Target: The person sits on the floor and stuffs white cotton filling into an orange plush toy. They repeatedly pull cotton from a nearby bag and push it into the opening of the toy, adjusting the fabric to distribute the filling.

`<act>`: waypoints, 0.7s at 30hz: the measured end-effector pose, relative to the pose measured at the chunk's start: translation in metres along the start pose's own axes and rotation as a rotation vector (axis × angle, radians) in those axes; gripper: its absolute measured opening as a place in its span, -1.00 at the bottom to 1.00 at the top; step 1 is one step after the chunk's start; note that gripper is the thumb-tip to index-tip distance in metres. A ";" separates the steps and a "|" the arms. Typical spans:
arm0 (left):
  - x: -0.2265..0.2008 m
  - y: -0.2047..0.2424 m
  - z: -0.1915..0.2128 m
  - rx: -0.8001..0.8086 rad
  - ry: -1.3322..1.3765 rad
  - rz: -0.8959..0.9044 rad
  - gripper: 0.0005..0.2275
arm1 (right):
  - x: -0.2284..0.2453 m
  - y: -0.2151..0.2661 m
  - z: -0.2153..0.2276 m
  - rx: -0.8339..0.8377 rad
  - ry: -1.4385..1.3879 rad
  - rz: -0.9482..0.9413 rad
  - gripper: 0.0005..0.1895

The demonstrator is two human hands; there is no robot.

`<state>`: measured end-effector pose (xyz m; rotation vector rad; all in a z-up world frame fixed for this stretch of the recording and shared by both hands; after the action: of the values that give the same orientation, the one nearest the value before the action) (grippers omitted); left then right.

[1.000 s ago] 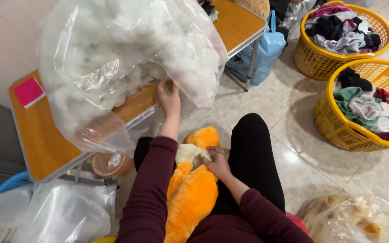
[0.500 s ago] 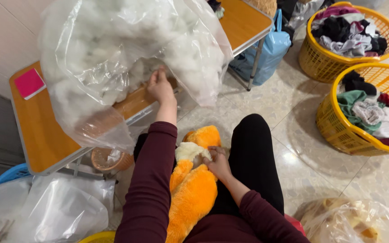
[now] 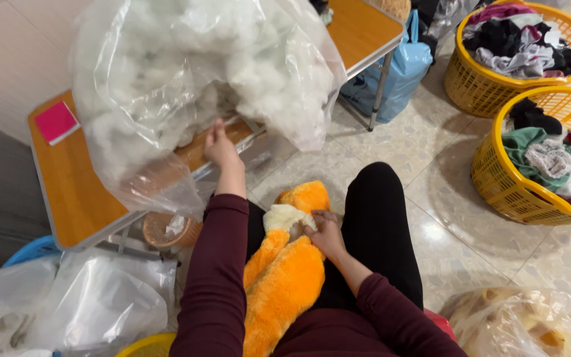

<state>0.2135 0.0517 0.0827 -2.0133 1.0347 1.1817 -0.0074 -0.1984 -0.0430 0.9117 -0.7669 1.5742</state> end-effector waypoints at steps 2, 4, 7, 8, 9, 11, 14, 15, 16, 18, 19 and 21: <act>-0.014 0.011 -0.008 0.081 -0.143 0.122 -0.49 | -0.002 -0.001 0.000 0.000 0.038 -0.007 -0.64; -0.029 0.027 -0.016 0.210 -0.170 0.191 -0.31 | -0.002 0.004 -0.002 0.002 0.062 -0.018 -0.64; -0.048 0.043 -0.043 0.309 -0.245 0.143 -0.07 | -0.001 0.001 -0.001 -0.012 0.082 -0.017 -0.60; -0.053 0.046 -0.050 0.325 -0.279 0.107 0.00 | -0.002 0.002 -0.001 -0.012 0.090 -0.016 -0.59; -0.057 0.045 -0.058 0.284 -0.389 0.066 0.00 | -0.001 0.001 0.000 -0.016 0.098 -0.012 -0.57; -0.063 0.040 -0.072 0.199 -0.607 -0.017 0.00 | -0.002 0.002 0.001 0.022 0.054 -0.051 -0.59; -0.060 0.022 -0.087 0.189 -0.764 0.066 -0.13 | -0.003 0.003 0.002 0.016 0.065 -0.049 -0.58; -0.058 0.015 -0.091 0.203 -0.664 0.043 -0.17 | -0.002 0.002 0.002 0.003 0.080 -0.033 -0.57; -0.055 0.010 -0.095 0.217 -0.564 0.020 -0.22 | -0.002 0.002 0.002 -0.003 0.071 -0.036 -0.57; -0.048 0.007 -0.092 0.181 -0.496 -0.090 -0.32 | -0.003 -0.001 0.003 -0.012 0.048 -0.038 -0.57; -0.045 0.009 -0.087 0.136 -0.530 -0.175 -0.38 | -0.002 -0.002 0.001 -0.012 0.071 -0.037 -0.59; -0.040 0.012 -0.072 0.066 -0.483 -0.180 -0.42 | -0.004 -0.002 -0.001 -0.006 0.114 -0.041 -0.63</act>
<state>0.2232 0.0024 0.1489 -1.6129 0.6292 1.4178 -0.0048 -0.1996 -0.0471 0.8212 -0.6685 1.5728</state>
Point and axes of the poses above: each hand's wrist, its own y-axis away from the middle knuckle, its own z-axis out of the back of the hand, x = y × z, the point moved 1 cm from there along -y, towards the middle knuckle, and after that the axes turned 12 degrees about x, right-handed, at the moved point
